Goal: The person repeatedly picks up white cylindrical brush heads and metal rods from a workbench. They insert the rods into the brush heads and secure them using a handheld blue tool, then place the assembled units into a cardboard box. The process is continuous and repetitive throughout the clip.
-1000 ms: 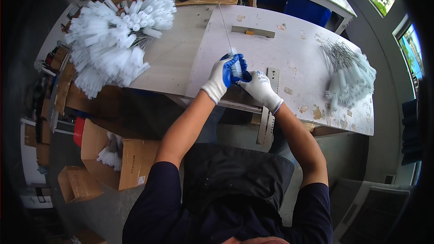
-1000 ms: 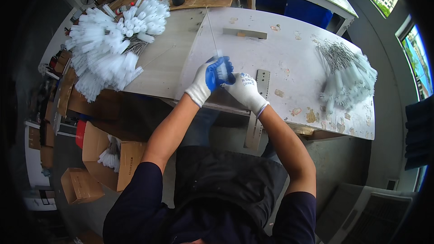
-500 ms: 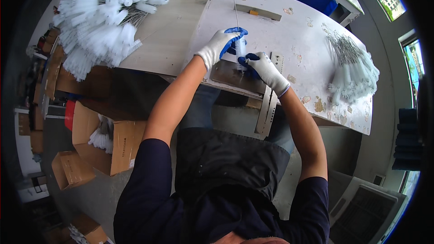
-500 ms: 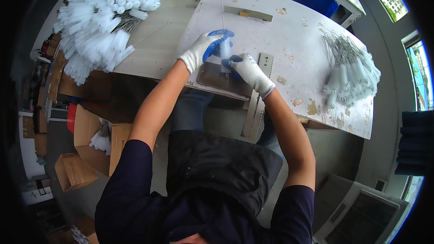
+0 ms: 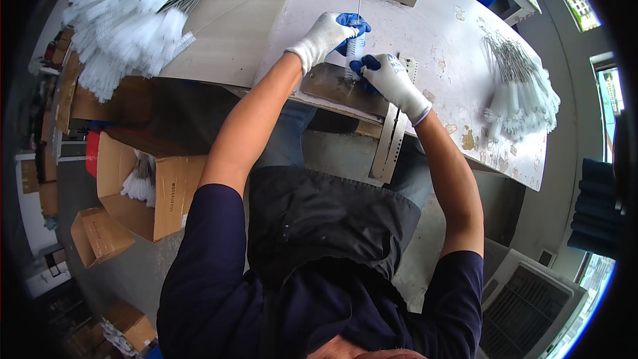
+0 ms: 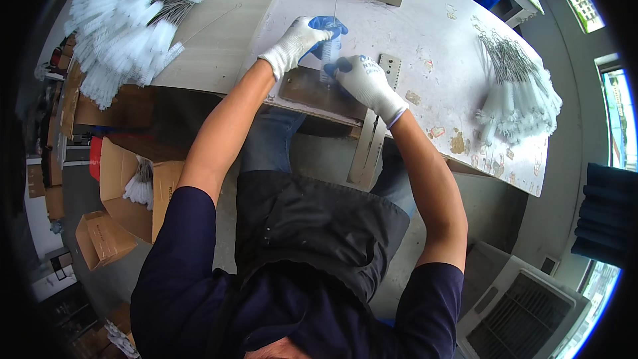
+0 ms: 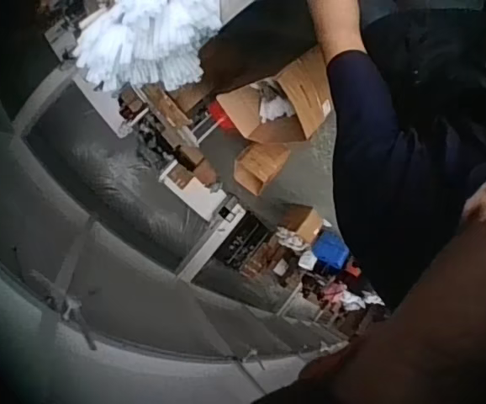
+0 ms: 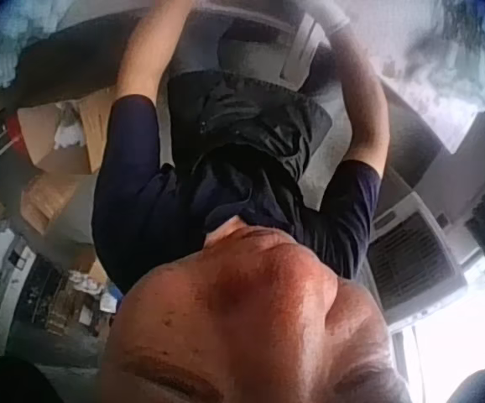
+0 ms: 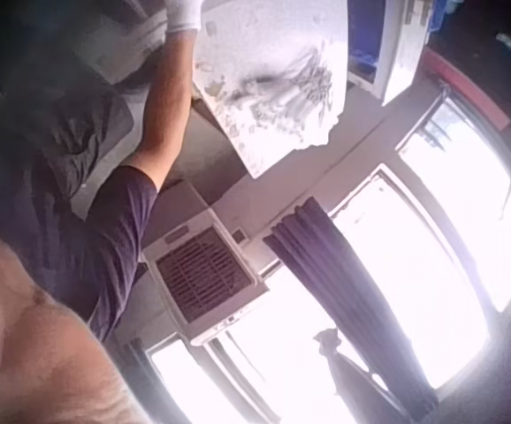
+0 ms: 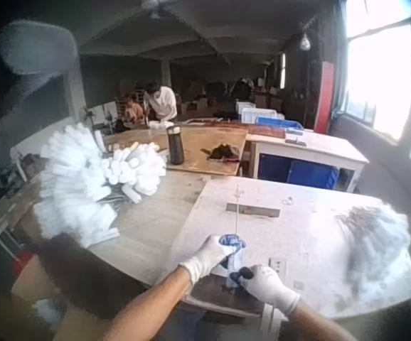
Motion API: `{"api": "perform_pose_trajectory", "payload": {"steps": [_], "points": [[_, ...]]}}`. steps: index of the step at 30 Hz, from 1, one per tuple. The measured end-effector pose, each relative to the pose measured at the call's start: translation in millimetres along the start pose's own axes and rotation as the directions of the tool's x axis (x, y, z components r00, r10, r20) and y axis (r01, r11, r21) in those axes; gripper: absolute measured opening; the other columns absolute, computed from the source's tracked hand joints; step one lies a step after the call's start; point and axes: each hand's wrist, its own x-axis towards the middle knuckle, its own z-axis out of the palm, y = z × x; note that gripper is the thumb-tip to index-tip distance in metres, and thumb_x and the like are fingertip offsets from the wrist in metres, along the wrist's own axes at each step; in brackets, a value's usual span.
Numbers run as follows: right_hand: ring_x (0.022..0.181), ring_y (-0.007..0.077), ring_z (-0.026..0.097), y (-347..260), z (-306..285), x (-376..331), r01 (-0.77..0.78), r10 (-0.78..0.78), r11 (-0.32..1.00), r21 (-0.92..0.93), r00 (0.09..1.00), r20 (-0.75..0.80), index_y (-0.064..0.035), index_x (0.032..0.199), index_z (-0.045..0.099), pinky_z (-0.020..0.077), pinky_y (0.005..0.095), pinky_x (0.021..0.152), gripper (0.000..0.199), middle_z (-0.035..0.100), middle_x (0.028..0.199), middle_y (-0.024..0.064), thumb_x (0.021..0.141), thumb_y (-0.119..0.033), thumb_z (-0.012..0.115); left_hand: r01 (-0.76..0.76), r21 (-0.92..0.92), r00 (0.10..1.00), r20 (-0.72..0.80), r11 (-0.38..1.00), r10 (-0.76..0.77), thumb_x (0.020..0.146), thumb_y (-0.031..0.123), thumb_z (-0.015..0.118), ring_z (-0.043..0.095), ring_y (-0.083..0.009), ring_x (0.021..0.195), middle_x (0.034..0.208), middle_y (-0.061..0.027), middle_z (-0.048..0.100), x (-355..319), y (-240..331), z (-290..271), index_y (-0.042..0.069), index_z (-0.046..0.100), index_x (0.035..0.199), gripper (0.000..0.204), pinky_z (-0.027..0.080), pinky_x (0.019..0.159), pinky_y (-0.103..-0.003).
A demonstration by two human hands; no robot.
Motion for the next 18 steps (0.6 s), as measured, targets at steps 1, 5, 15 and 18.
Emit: {"api": "perform_pose_trajectory", "payload": {"steps": [1, 5, 15, 18], "points": [[0.086, 0.0297, 0.071, 4, 4, -3, 0.052, -0.06, 0.994, -0.096, 0.995, -0.075, -0.006, 0.105, 0.074, 0.0548, 0.0376, 0.075, 0.025, 0.074, 0.09, 0.0134, 0.093, -0.024, 0.063, 0.018, 0.03, 1.0, -0.019, 0.999, -0.017, 0.094, 0.009, 0.063, 0.07, -0.0132, 0.082, 0.102, -0.0051, 0.075, 1, -2, 0, 0.007, 0.074, 0.114, 0.024, 0.056, 0.064, -0.03], [0.091, 0.0342, 0.067, 11, 2, -23, 0.328, -0.409, 0.894, -0.307, 0.875, -0.257, -0.0111, 0.115, 0.067, 0.0546, 0.0423, 0.082, 0.034, 0.068, 0.107, 0.0113, 0.085, -0.026, 0.072, 0.026, 0.006, 0.998, -0.049, 1.0, -0.026, 0.092, 0.011, 0.065, 0.067, -0.0129, 0.075, 0.098, -0.0039, 0.075, 9, -18, -2, 0.007, 0.074, 0.114, 0.024, 0.055, 0.061, -0.029], [0.107, 0.0273, 0.058, 26, -1, 15, 0.691, -0.713, 0.39, -0.608, 0.645, 0.276, -0.0165, 0.13, 0.062, 0.0513, 0.0426, 0.089, 0.048, 0.055, 0.133, 0.0065, 0.085, -0.032, 0.069, 0.019, -0.024, 0.999, -0.046, 1.0, -0.02, 0.088, 0.006, 0.07, 0.068, -0.0175, 0.088, 0.105, -0.009, 0.074, 15, -18, 3, -0.001, 0.07, 0.117, 0.03, 0.058, 0.078, -0.031], [0.101, 0.0273, 0.059, 23, -1, 21, 0.711, -0.727, 0.297, -0.638, 0.602, 0.332, -0.0125, 0.114, 0.066, 0.0513, 0.041, 0.085, 0.033, 0.061, 0.116, 0.0093, 0.085, -0.029, 0.065, 0.09, -0.028, 0.996, -0.005, 0.996, -0.09, 0.089, 0.003, 0.068, 0.069, -0.0181, 0.096, 0.108, -0.0102, 0.074, 26, -27, 2, -0.002, 0.07, 0.116, 0.028, 0.057, 0.084, -0.032]]}}
